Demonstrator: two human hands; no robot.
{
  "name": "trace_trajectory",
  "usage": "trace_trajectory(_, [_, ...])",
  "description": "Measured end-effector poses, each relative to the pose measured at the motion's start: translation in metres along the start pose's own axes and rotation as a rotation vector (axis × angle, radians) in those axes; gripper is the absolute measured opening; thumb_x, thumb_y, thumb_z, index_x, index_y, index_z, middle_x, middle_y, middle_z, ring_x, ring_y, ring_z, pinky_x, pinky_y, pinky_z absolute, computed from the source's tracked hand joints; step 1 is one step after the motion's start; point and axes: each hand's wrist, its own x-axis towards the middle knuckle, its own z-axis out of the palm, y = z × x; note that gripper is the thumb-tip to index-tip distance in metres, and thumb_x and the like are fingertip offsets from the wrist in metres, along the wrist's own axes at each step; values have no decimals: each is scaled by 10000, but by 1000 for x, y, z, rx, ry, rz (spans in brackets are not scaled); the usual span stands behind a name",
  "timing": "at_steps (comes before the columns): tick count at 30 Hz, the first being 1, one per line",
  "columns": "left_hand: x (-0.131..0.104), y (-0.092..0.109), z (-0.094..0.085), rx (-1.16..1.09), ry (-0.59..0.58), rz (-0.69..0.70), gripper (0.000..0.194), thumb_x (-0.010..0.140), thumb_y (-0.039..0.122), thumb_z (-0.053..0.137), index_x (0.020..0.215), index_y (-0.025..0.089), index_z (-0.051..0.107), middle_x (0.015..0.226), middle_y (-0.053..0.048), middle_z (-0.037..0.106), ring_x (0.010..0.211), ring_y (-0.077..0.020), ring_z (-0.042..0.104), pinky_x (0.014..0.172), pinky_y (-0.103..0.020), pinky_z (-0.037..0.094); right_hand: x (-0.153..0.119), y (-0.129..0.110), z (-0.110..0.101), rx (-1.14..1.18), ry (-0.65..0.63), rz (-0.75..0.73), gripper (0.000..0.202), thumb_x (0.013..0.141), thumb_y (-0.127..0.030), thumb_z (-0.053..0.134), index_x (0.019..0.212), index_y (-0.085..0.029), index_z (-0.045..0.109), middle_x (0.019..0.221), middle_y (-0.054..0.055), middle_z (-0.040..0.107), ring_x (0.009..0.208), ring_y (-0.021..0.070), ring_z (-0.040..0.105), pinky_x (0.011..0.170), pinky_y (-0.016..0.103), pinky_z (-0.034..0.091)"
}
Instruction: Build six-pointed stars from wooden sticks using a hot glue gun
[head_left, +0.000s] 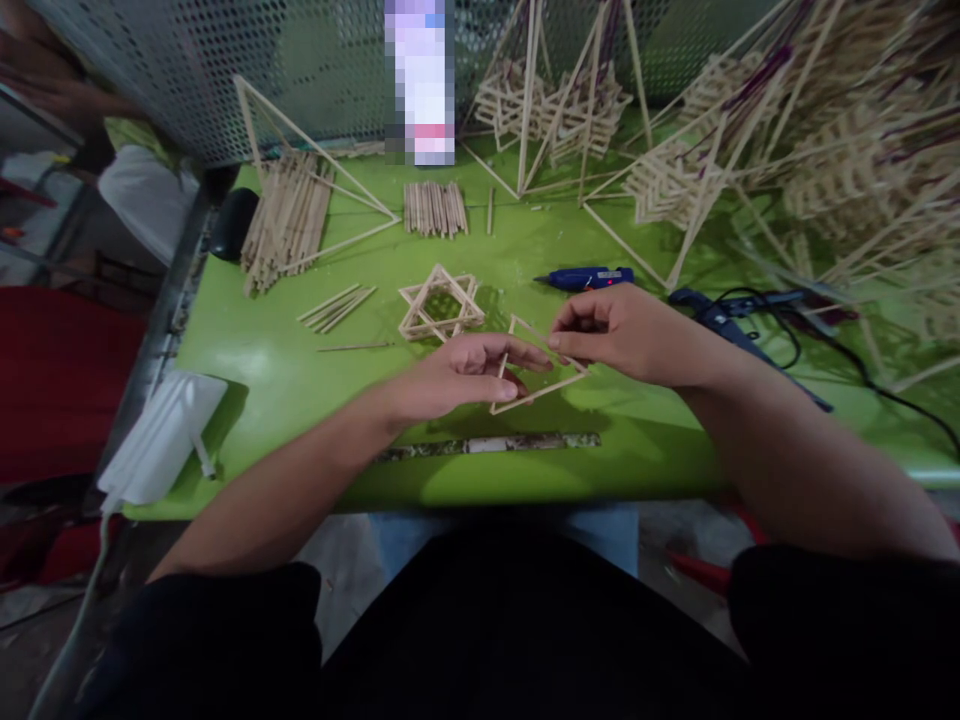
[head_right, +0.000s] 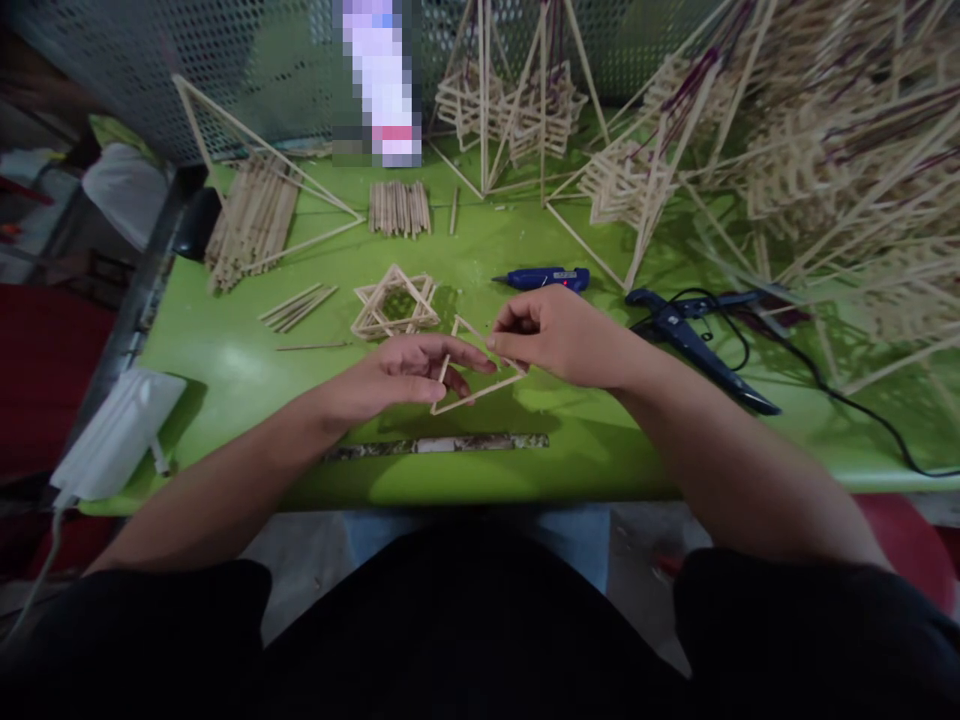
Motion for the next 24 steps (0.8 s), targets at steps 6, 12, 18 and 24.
trace_trajectory(6, [-3,5,-1,17,2,11,441,990,285,900,1423,229,831,1568,-189,774,1165,-283,875,940,-375,697,-1,-4,-1,111,-1,12,405,862,-615,975,905,-241,824,683,15,717,638,182,622,623,362,448])
trace_trajectory(12, [-5,9,-2,-5,20,42,435,987,298,908,1413,234,845,1567,-178,780,1158,-275,876,1005,-390,710,-1,-8,-1,129,-7,-5,394,841,-593,991,925,-238,839,733,15,760,671,177,638,652,356,473])
trace_trajectory(18, [-5,9,-4,-17,9,80,398,1013,316,908,1403,251,865,1511,-157,807,1156,-260,875,1032,-393,707,-1,-10,-1,136,-6,-38,408,853,-603,980,952,-239,824,740,9,754,688,177,639,670,358,485])
trace_trajectory(24, [-6,10,-4,15,26,56,339,1022,359,912,1341,249,887,1422,-151,850,1163,-276,874,834,-315,673,-1,-9,-2,117,-5,-62,402,879,-614,959,977,-251,820,748,11,751,697,186,648,682,370,506])
